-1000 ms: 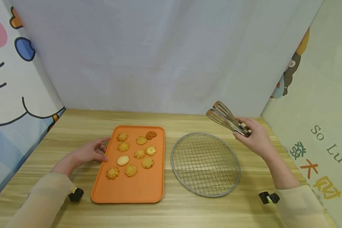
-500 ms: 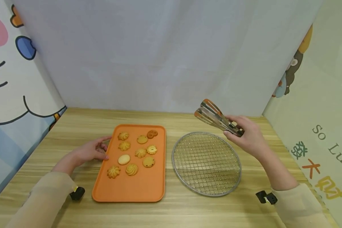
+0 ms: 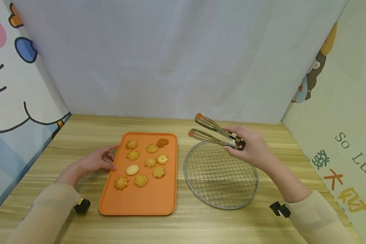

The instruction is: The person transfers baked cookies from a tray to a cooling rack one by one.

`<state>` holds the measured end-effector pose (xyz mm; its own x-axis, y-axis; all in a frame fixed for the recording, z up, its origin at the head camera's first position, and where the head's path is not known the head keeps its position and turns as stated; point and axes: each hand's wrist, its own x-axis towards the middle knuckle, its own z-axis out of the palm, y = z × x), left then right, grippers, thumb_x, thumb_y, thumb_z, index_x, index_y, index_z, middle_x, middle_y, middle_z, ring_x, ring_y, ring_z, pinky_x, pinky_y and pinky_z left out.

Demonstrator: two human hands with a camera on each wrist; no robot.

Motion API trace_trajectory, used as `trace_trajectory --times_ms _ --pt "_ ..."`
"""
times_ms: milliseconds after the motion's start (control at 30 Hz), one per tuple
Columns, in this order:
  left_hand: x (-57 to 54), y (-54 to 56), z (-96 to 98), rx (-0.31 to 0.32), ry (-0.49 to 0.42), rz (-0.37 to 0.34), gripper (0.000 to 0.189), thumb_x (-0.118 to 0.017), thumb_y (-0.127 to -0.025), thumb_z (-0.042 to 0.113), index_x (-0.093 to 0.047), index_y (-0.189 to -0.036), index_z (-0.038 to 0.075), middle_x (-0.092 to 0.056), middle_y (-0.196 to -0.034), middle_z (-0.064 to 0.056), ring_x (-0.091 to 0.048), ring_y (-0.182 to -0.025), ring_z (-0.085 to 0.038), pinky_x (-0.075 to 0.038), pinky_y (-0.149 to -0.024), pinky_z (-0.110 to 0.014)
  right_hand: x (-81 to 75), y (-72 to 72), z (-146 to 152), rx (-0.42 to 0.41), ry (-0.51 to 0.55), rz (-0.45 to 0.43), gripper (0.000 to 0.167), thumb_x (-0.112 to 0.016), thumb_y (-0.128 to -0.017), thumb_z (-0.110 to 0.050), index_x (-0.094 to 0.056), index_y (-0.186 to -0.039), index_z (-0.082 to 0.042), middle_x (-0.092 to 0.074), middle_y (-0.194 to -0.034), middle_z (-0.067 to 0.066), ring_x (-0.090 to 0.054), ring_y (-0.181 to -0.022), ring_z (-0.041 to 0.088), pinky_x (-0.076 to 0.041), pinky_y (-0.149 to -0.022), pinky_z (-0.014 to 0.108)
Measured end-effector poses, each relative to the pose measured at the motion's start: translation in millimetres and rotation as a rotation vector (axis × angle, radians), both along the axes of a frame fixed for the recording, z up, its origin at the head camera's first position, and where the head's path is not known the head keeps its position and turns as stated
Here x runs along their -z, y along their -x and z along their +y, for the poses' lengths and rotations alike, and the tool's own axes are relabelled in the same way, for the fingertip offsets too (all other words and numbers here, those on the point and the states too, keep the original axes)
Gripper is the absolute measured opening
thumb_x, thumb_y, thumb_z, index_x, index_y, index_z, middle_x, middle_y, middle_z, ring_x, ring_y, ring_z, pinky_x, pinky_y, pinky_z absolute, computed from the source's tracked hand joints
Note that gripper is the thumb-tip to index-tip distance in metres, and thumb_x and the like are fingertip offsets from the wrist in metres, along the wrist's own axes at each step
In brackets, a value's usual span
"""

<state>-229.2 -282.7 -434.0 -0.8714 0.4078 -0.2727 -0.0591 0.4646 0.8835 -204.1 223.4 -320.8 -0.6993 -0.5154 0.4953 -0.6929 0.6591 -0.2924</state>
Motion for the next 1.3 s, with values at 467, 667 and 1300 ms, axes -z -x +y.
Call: trace_trajectory --times_ms 467,667,1300 --pt "1.2 0.6 0.5 0.003 -0.004 -0.007 0.091 -0.072 -0.082 0.008 -0.012 -0.151 0.001 -0.042 -0.104 -0.018 -0.053 -0.081 -0.019 -0.047 -0.072 -0.029 14.3 1.7 -28.9 -0.123 -0.095 0.009 0.048 -0.076 -0.080 -0.021 -0.060 -0.124 -0.014 -0.060 -0.109 0.000 -0.047 -0.064 0.005 -0.041 -0.054 0.020" --pt "3.2 1.4 0.3 0.000 0.003 -0.006 0.091 -0.072 -0.082 0.008 -0.012 -0.151 0.002 -0.042 -0.104 -0.017 -0.052 -0.081 -0.019 -0.047 -0.072 -0.030 23.8 1.9 -43.3 -0.177 -0.124 0.000 0.047 -0.074 -0.081 -0.021 -0.059 -0.125 -0.015 -0.061 -0.113 0.001 -0.056 -0.072 0.007 -0.048 -0.060 0.024" --pt "4.3 3.4 1.3 -0.001 0.001 -0.016 0.091 -0.071 -0.083 0.006 -0.011 -0.151 0.001 -0.042 -0.104 -0.018 -0.055 -0.082 -0.020 -0.048 -0.072 -0.030 65.7 12.1 -78.9 -0.220 -0.312 -0.049 0.043 -0.074 -0.079 -0.029 -0.064 -0.118 -0.016 -0.064 -0.112 -0.001 -0.063 -0.085 0.011 -0.051 -0.066 0.024"
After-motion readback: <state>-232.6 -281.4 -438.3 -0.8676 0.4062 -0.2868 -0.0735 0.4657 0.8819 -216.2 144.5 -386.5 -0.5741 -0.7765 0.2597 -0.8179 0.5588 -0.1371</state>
